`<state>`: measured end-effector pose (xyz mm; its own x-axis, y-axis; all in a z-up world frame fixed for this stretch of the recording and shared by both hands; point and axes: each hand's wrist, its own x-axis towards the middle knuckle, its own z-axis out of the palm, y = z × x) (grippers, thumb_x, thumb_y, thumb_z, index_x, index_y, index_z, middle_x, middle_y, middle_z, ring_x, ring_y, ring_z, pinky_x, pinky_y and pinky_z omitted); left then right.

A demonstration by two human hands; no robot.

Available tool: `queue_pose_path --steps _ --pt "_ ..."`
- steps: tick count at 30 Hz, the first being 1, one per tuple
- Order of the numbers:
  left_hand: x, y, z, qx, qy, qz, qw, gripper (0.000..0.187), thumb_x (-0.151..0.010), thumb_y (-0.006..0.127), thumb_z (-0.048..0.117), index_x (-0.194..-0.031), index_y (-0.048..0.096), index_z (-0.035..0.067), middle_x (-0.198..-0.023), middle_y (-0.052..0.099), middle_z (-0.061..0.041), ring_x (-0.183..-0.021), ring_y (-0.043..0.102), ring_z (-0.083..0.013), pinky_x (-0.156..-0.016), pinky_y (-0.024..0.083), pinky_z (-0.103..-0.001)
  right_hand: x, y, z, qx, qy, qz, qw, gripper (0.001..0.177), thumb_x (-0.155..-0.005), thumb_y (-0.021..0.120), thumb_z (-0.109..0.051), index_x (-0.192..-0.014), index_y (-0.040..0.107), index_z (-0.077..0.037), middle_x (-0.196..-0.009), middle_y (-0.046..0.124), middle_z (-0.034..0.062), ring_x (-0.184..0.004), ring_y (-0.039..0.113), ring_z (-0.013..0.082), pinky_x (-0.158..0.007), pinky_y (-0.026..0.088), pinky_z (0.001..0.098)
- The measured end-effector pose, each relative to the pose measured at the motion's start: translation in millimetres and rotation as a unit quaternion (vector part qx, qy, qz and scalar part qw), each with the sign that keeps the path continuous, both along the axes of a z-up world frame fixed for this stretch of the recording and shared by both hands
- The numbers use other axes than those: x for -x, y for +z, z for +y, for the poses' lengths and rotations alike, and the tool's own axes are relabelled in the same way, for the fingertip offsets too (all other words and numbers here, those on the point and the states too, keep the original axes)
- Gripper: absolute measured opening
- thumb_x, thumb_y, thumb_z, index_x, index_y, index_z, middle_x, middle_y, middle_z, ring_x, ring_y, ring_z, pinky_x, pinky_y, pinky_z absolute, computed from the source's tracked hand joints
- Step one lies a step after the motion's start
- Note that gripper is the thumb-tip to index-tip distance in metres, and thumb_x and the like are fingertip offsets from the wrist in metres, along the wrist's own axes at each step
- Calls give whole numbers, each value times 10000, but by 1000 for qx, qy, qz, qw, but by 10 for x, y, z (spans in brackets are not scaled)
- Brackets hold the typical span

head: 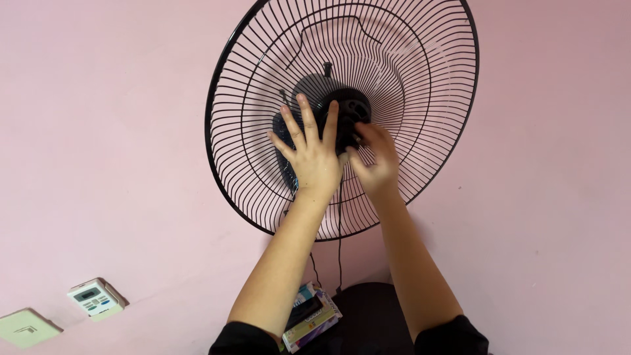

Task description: The person cleans a wall-mounted fan by wiping the blades and front grille with a purple cloth, then reassembles the fan by attaching the grille and blades back onto the motor housing.

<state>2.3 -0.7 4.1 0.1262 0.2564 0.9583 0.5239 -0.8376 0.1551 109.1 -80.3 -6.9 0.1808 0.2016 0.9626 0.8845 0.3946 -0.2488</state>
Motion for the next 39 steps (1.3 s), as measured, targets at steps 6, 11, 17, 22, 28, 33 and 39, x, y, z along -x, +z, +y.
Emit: queue_pose_path --steps 6,11,17,22,28,33,39 --pt "-58 -86 103 -38 109 18 993 728 -910 722 213 -1592 481 290 -1741 36 -206 -1595 2 -496 -1159 49 -820 73 19 59 -28 -31 -62 997 635 -743 857 -67 -1319 613 39 -1265 582 178 -1133 613 290 -939 556 364" --pt "-80 -52 112 -44 13 -28 999 688 -887 698 274 -1545 501 226 -1704 64 -216 -1559 21 -503 -1121 35 -860 -37 25 130 -16 -31 -23 999 534 -834 802 -39 -1339 634 7 -1298 600 145 -1149 636 249 -962 574 342" --pt "-57 -64 112 -39 27 -17 999 675 -881 659 193 -1542 524 228 -1705 92 -223 -1564 40 -506 -1128 52 -850 -45 3 111 -17 -60 -91 994 657 -753 869 -83 -1352 615 6 -1330 541 159 -1221 550 295 -996 548 368" --pt "-73 -80 147 -41 44 -12 998 623 -931 607 148 -1543 538 234 -1712 125 -216 -1570 71 -507 -1136 65 -844 -64 55 93 28 -29 -77 996 732 -742 882 -111 -1391 570 20 -1335 488 168 -1231 536 292 -985 563 348" --pt "-67 -45 103 -52 83 -14 995 663 -930 717 230 -1559 513 271 -1726 100 -202 -1592 52 -482 -1164 88 -828 -85 116 174 12 -39 -50 998 642 -779 807 -28 -1385 596 2 -1230 568 135 -1101 612 245 -874 585 314" --pt "24 13 19 -6 -12 -1 1000 1058 -632 866 534 -1562 453 243 -1678 107 -233 -1540 51 -507 -1101 91 -876 -178 29 236 -22 3 18 1000 363 -877 777 1 -1226 694 -51 -1209 648 96 -988 709 178 -825 636 267" --pt "-33 -34 95 -26 38 4 999 827 -805 804 329 -1562 483 251 -1699 94 -224 -1561 27 -503 -1124 66 -856 -180 66 38 1 -51 -107 993 578 -748 921 -151 -1231 655 24 -1316 582 158 -1140 610 280 -884 587 336"
